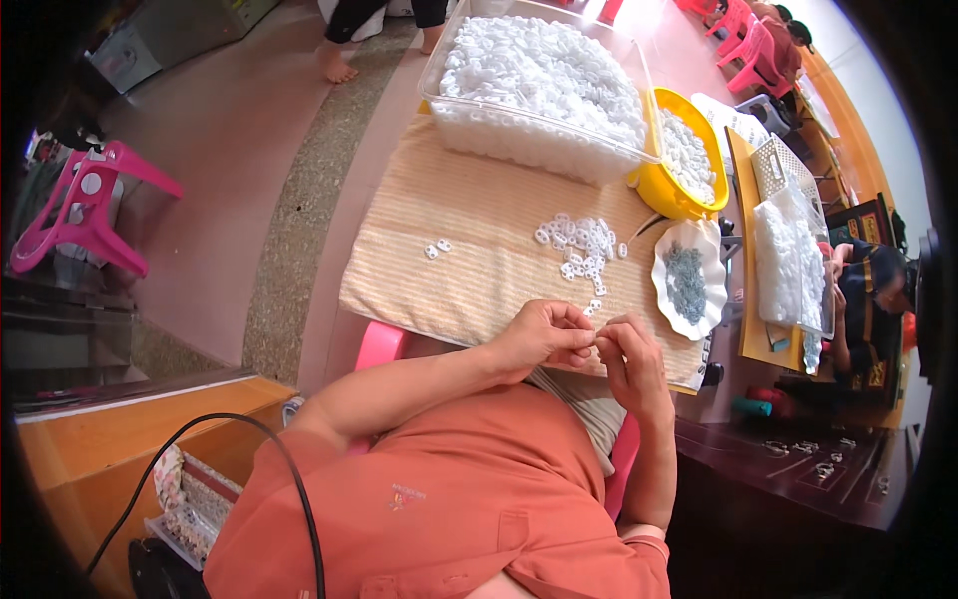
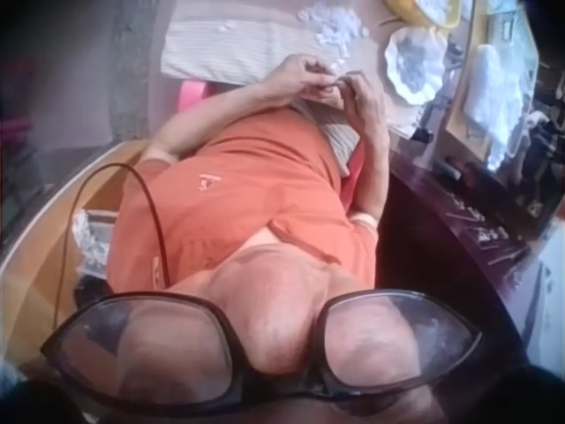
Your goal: Assembling small white plastic components by hand on a workbench.
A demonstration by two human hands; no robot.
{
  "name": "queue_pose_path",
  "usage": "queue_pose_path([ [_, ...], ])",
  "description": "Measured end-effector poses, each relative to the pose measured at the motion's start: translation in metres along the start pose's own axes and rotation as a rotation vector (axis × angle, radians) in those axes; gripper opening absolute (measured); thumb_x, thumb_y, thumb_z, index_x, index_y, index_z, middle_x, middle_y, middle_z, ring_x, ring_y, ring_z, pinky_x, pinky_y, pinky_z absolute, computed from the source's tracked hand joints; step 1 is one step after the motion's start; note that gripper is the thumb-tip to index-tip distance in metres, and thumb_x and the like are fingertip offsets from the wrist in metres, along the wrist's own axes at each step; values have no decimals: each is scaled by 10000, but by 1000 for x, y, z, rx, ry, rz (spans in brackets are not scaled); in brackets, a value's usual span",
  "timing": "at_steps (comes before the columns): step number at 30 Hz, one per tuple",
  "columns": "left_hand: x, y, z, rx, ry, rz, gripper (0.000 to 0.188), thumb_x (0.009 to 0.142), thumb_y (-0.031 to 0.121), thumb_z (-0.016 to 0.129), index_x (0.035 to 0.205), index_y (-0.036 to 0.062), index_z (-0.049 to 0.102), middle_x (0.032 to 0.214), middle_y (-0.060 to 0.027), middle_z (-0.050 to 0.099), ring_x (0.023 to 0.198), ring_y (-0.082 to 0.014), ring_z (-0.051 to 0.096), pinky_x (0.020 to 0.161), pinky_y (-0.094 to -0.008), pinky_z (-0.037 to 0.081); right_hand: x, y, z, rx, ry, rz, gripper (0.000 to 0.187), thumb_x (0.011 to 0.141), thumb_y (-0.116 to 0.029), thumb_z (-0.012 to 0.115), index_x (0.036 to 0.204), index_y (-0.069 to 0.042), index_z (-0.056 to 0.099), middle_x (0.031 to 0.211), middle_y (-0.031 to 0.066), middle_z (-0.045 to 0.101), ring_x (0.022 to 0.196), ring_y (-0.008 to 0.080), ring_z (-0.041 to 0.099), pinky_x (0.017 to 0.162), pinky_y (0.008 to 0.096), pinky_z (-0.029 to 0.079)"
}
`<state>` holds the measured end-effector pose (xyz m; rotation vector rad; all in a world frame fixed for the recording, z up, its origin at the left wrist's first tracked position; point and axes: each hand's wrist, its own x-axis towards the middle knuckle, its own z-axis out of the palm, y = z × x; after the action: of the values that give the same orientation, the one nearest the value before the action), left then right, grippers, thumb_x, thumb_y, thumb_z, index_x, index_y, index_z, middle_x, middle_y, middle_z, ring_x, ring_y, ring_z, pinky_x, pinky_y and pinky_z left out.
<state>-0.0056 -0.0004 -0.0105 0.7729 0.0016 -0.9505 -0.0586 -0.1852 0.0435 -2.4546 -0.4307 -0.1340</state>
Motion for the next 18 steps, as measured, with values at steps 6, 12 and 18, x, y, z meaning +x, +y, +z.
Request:
queue_pose_path([
  [6,-1,-2,1,-73,-38,12,103,882,66,651,962,29,597,861,-54,633,755,-124,644,707,-268,582,-9,14,13,128,63,1,12,872,33,584,884,33,582,844,121,578,630,184,603,562,271,486],
  [12,-5,2,4,-95,-51,15,97,880,65,651,953,33,596,846,-57,635,752,-129,646,702,-266,580,-18,21,27,353,115,78,67,871,62,594,935,43,601,927,99,573,690,124,611,579,232,500],
  [18,-2,-2,3,-101,-77,48,86,882,73,653,941,42,598,831,-43,638,731,-113,636,687,-248,569,-29,32,40,581,186,168,96,876,71,595,969,48,609,991,98,572,730,117,614,597,223,509],
])
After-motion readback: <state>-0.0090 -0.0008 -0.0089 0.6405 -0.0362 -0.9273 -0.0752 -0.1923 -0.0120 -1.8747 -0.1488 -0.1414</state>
